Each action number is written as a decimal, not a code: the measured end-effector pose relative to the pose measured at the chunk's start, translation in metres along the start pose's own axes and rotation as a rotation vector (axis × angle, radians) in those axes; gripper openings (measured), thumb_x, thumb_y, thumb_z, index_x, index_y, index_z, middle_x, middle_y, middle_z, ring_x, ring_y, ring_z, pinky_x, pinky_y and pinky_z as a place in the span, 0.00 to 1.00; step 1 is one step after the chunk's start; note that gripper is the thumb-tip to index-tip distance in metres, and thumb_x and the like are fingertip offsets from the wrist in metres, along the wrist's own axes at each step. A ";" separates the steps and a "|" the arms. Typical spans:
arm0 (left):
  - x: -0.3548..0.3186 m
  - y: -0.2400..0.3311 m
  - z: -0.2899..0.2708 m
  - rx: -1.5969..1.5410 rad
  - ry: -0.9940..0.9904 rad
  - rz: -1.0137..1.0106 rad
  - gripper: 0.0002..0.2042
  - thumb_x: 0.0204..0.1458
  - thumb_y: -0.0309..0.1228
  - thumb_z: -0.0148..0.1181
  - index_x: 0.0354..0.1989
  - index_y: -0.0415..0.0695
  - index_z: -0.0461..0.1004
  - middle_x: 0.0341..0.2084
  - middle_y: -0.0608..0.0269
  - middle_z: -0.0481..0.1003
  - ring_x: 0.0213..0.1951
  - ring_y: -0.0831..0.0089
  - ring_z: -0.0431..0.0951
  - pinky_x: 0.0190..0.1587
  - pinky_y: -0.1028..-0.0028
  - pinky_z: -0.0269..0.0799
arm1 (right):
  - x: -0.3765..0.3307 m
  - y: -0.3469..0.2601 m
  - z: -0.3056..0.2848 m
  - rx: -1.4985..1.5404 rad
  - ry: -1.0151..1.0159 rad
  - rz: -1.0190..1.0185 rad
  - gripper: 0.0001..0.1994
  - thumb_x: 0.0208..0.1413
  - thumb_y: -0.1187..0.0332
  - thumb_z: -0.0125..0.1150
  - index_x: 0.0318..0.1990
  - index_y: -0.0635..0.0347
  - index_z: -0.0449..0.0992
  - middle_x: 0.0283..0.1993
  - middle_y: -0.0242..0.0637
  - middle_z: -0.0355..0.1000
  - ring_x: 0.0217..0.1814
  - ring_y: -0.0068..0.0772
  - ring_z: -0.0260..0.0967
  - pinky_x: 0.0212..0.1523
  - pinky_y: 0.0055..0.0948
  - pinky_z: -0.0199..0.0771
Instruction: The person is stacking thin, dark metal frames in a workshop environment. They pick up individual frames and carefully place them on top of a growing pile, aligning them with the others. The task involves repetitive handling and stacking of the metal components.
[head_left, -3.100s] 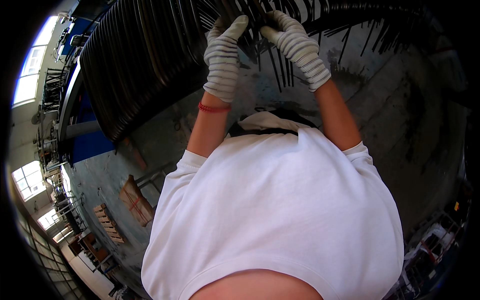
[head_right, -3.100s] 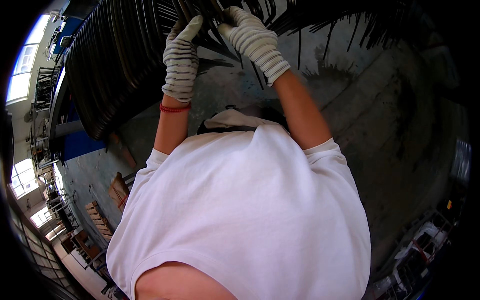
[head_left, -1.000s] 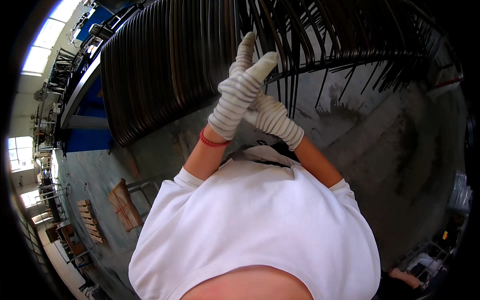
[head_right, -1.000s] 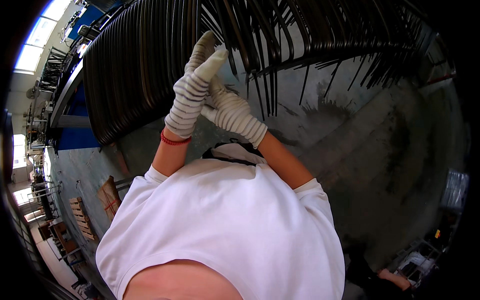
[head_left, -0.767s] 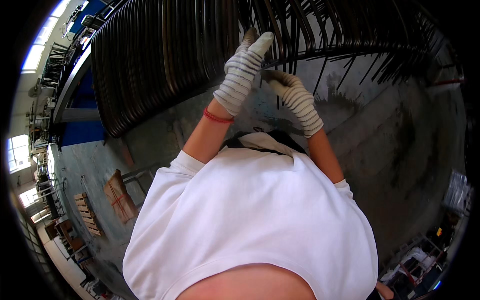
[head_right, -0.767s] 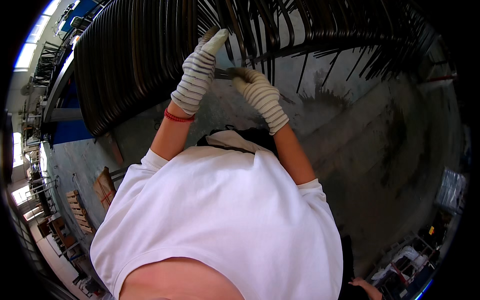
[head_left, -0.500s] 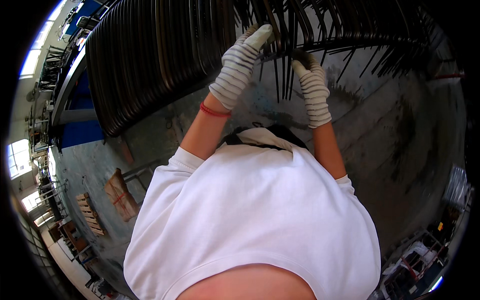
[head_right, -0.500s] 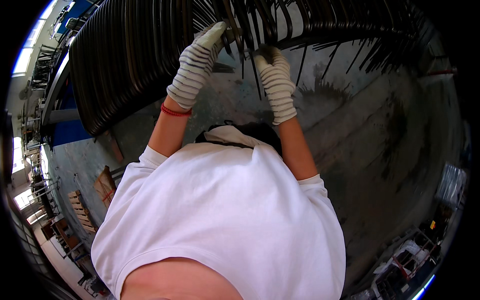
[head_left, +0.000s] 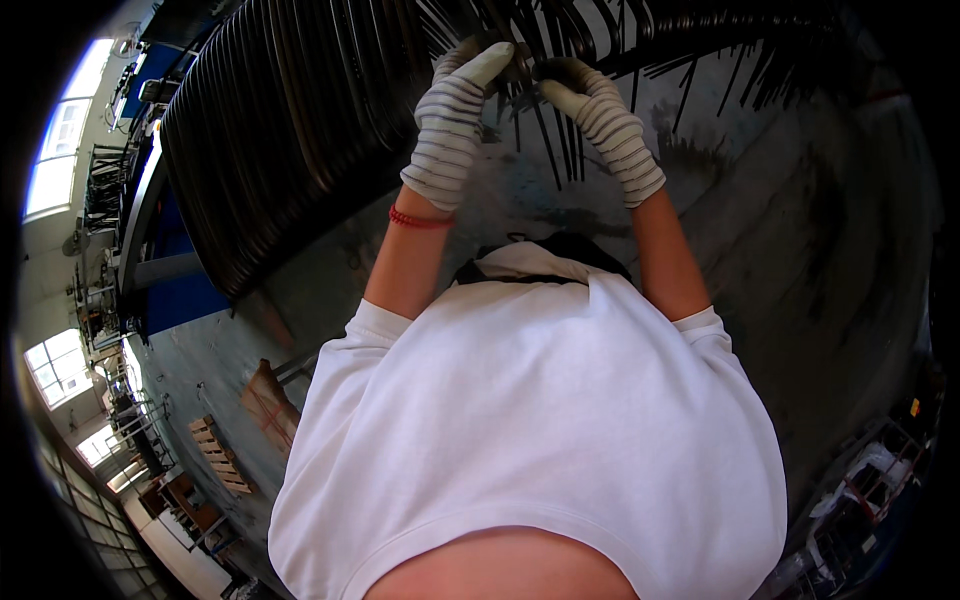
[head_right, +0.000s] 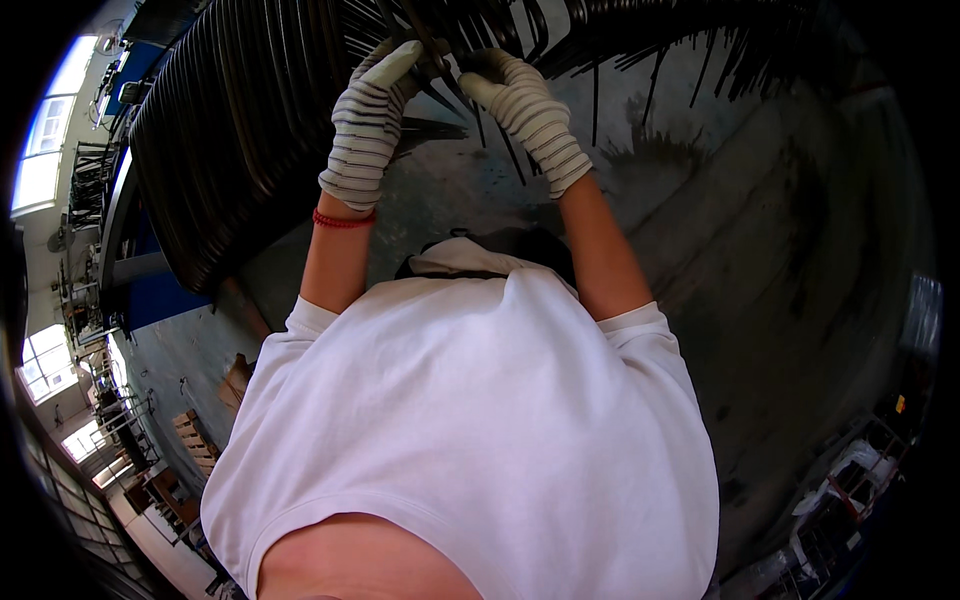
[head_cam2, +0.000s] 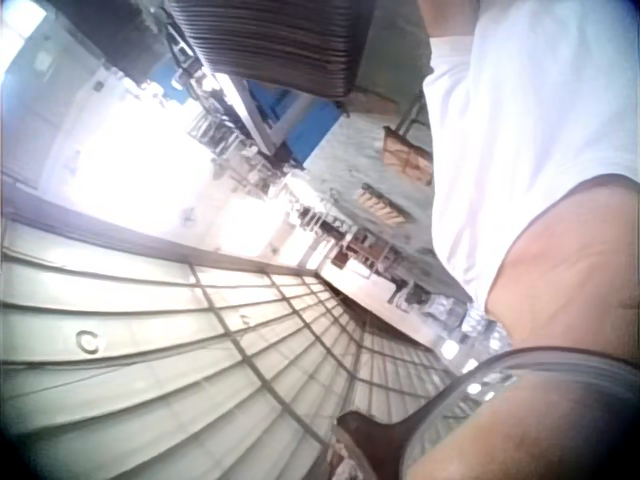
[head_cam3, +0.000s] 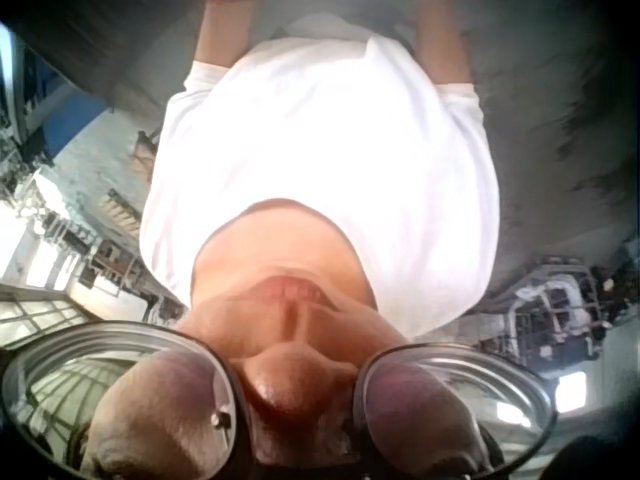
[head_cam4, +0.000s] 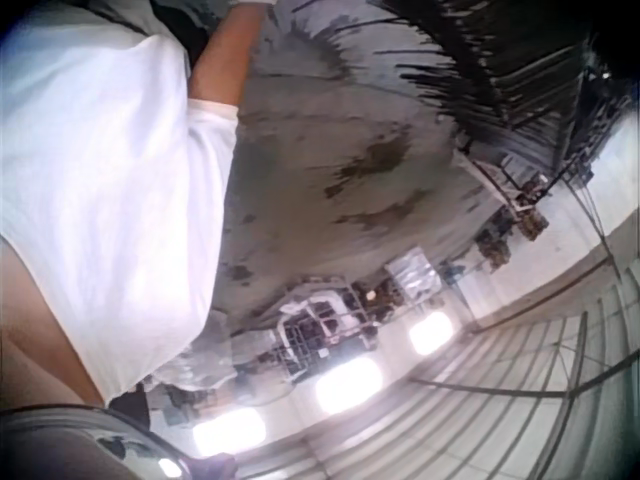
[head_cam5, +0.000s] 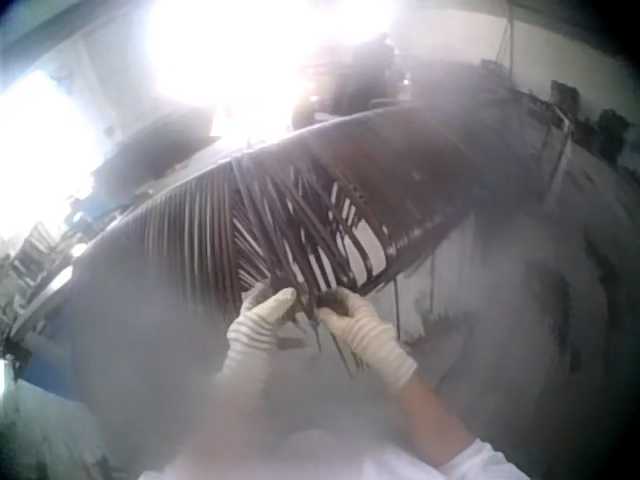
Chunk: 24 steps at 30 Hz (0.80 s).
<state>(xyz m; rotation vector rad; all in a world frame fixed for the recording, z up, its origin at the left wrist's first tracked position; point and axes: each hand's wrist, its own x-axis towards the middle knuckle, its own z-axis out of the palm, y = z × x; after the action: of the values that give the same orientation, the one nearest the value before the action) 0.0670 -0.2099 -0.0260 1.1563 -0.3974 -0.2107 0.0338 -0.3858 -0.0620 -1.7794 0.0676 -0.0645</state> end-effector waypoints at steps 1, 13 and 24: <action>-0.002 -0.009 -0.002 0.051 0.091 0.014 0.13 0.57 0.30 0.54 0.48 0.38 0.72 0.44 0.56 0.75 0.45 0.68 0.77 0.51 0.73 0.74 | 0.001 -0.003 0.000 0.004 -0.011 -0.031 0.16 0.52 0.65 0.61 0.48 0.59 0.73 0.45 0.36 0.75 0.48 0.30 0.71 0.49 0.29 0.71; 0.001 -0.013 -0.005 0.052 0.091 0.040 0.18 0.54 0.31 0.60 0.51 0.37 0.67 0.38 0.63 0.76 0.39 0.78 0.77 0.43 0.82 0.74 | 0.003 -0.039 0.017 0.015 -0.003 -0.172 0.09 0.56 0.75 0.55 0.45 0.59 0.72 0.43 0.32 0.73 0.44 0.25 0.70 0.47 0.22 0.71; 0.003 -0.026 0.001 0.485 0.259 0.190 0.08 0.54 0.30 0.59 0.39 0.40 0.71 0.22 0.73 0.70 0.22 0.88 0.66 0.24 0.90 0.63 | 0.009 -0.018 0.009 0.067 0.120 -0.326 0.12 0.54 0.80 0.56 0.46 0.59 0.71 0.44 0.32 0.72 0.45 0.21 0.67 0.49 0.20 0.71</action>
<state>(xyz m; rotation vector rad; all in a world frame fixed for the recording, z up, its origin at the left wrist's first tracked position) 0.0704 -0.2221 -0.0488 1.5898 -0.3339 0.2133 0.0438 -0.3740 -0.0460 -1.7038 -0.1369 -0.4039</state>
